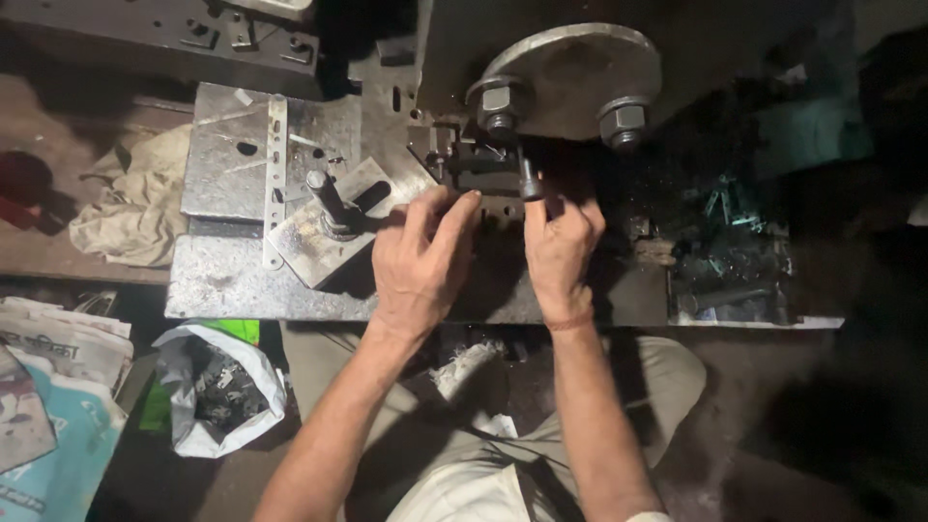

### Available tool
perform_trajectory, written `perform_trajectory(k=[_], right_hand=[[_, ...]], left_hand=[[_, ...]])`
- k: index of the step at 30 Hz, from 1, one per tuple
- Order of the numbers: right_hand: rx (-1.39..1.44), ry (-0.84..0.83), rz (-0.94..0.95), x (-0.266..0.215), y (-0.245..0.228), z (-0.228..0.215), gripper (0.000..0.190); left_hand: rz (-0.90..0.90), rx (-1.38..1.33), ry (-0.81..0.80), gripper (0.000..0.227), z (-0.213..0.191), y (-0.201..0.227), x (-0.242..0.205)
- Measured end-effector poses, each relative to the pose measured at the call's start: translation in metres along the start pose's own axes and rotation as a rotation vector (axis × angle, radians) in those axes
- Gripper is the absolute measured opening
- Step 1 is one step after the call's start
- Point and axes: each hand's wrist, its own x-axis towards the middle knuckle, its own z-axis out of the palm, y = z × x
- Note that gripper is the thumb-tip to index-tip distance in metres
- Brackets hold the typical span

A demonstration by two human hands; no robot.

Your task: The person operates a manual press machine to process small metal pieces. They repeatedly pick up a piece, place it under the press, pull the lever to activate the press, and then remove the processed piece. The processed pieces are placed into a white bag on the floor.

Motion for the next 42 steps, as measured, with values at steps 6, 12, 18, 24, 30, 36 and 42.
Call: perform_trajectory(k=[6, 12, 18, 24, 30, 36, 42], right_hand=[[0.517, -0.119, 0.297, -0.012, -0.009, -0.030, 0.010], [0.889, -0.033, 0.702, -0.015, 0.019, 0.004, 0.021], [0.746, 0.109, 0.500, -0.040, 0.064, 0.058, 0.055], [0.991, 0.042, 0.713, -0.032, 0.080, 0.065, 0.039], [1.096, 0.025, 0.711, -0.015, 0.065, 0.052, 0.017], [0.917, -0.027, 0.614, -0.017, 0.056, 0.053, 0.014], [0.593, -0.082, 0.517, -0.017, 0.043, 0.039, 0.024]], left_hand=[[0.001, 0.037, -0.062, 0.046, 0.003, -0.005, -0.012], [0.039, -0.096, -0.148, 0.058, 0.010, -0.003, -0.013], [0.031, -0.052, -0.209, 0.072, 0.017, 0.002, -0.006], [-0.023, 0.003, -0.283, 0.077, 0.026, 0.000, -0.004], [-0.025, 0.018, -0.277, 0.078, 0.029, 0.000, -0.005], [-0.038, 0.037, -0.294, 0.073, 0.028, 0.001, -0.004], [-0.021, 0.172, -0.231, 0.074, 0.035, 0.002, -0.001]])
